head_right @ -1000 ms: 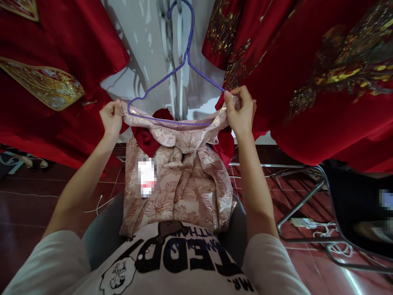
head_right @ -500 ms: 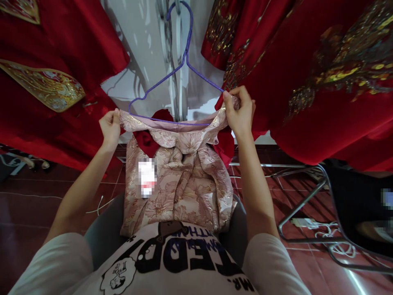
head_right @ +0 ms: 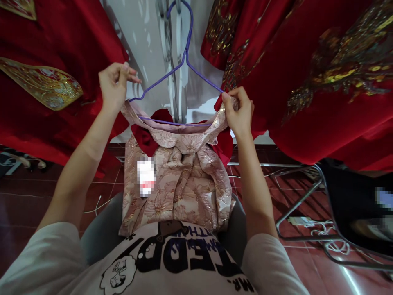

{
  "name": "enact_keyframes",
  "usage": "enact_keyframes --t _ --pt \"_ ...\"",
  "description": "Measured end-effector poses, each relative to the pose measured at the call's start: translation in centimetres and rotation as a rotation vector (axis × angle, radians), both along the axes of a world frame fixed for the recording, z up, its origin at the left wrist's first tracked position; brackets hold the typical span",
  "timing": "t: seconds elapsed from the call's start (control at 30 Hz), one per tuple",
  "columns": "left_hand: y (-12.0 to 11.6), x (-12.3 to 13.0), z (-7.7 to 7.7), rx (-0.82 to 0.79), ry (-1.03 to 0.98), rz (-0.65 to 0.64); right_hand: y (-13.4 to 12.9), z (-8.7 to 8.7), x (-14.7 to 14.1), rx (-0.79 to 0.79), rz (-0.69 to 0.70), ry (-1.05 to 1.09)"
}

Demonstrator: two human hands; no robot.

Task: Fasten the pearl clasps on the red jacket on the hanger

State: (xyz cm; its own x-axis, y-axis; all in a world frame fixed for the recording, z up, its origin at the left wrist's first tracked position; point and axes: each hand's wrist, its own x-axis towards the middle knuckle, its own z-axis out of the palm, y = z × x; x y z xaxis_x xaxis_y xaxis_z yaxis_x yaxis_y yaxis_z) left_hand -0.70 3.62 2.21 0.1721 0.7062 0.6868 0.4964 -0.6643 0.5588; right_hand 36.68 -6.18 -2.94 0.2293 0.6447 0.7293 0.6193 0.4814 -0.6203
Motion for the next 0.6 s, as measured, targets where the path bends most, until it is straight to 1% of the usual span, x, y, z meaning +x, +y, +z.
enact_keyframes --t 0.07,0.13,0.23,0.33,0.4,0.43,0.5,0.6 --pt "-0.4 -0.3 0.5 -0.017 -0.08 0.001 0.0 0.1 0.0 0.0 0.016 0.01" --pt "-1.6 -1.5 0.1 -0.043 -0.044 0.049 0.0 0.2 0.0 -0.012 0.015 0.01" --pt "-4.1 -4.2 -1.9 -0.085 0.038 0.116 0.0 0.2 0.0 -0.038 -0.002 0.009" --pt "-5.8 -6.5 -3.9 -0.132 0.04 0.063 0.1 0.2 0.0 -0.045 0.002 0.009" --pt "-6.1 -7.3 -4.7 -0.134 0.028 0.055 0.1 0.1 0.0 -0.034 0.015 0.018" --pt "-6.0 -7.3 -4.8 -0.122 0.017 0.07 0.1 0.1 0.1 -0.029 0.02 0.023" --pt "-5.4 -6.9 -4.5 -0.091 -0.008 0.106 0.1 0.2 0.1 -0.032 0.026 0.029" --pt "-4.2 -4.6 -3.3 -0.067 -0.025 0.095 0.0 0.3 0.1 -0.043 0.039 0.023"
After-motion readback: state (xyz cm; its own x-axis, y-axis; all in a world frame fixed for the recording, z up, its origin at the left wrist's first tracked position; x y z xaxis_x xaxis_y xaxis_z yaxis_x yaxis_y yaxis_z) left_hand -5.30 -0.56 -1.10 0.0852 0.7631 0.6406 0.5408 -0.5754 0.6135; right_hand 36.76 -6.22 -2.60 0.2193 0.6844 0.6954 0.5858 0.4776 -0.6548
